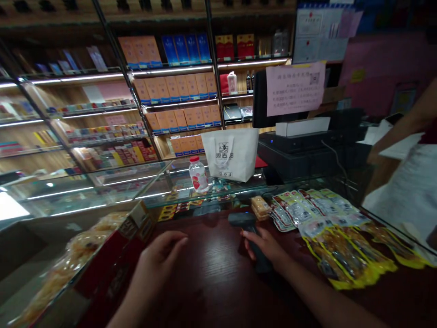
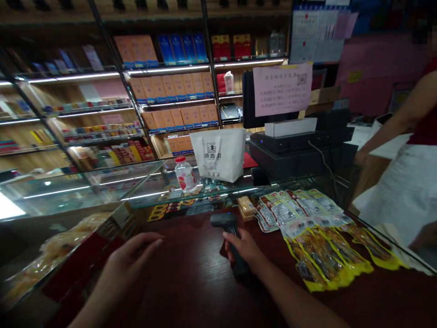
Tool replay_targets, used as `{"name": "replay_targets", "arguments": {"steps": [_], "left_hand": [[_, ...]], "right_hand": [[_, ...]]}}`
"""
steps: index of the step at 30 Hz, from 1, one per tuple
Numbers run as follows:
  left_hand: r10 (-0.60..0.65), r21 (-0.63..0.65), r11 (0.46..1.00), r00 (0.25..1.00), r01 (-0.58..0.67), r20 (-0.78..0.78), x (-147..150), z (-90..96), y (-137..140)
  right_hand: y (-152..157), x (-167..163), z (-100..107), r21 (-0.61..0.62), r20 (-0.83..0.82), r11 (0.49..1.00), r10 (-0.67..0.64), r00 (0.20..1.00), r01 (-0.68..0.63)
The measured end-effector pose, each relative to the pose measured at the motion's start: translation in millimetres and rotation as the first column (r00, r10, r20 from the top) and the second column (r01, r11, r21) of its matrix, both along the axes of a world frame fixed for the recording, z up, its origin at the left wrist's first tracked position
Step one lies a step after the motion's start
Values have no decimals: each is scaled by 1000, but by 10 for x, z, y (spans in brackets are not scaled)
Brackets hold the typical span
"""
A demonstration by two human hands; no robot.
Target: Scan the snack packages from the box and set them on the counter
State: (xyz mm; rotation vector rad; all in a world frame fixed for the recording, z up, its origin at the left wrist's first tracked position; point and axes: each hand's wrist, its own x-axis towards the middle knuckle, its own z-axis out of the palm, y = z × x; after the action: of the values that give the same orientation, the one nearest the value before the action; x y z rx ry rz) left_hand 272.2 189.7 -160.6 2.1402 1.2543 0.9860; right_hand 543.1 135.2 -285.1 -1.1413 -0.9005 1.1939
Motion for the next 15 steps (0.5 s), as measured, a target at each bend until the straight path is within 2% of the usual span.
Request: {"name": "replay_targets", "arguments": {"steps": [4, 6, 8, 10, 12, 15], "left_hand": [[-249, 16, 969, 967, 248, 63, 674, -367, -163], [-231, 6, 972, 951, 235, 204, 883, -486, -53], [-109, -66, 987, 919, 145, 380, 1049, -619, 165], [-20, -138, 986, 884, 95, 466, 1218, -783, 412], [-55, -139, 982, 891, 131, 450, 1421, -954, 606], [-247, -111, 943, 883, 314, 399, 1770, -1137, 717]], "right_hand": [[13, -13, -23, 7, -35, 1000, -28, 999, 29], [13, -25, -17, 18, -58, 998, -67, 996, 68], [3, -31, 15, 38, -88, 993, -110, 990, 113], [-14, -28, 70, 82, -121, 984, -146, 982, 156], [-32, -25, 134, 146, -150, 972, -165, 975, 187], [-46, -32, 210, 225, -172, 957, -147, 974, 185]]}}
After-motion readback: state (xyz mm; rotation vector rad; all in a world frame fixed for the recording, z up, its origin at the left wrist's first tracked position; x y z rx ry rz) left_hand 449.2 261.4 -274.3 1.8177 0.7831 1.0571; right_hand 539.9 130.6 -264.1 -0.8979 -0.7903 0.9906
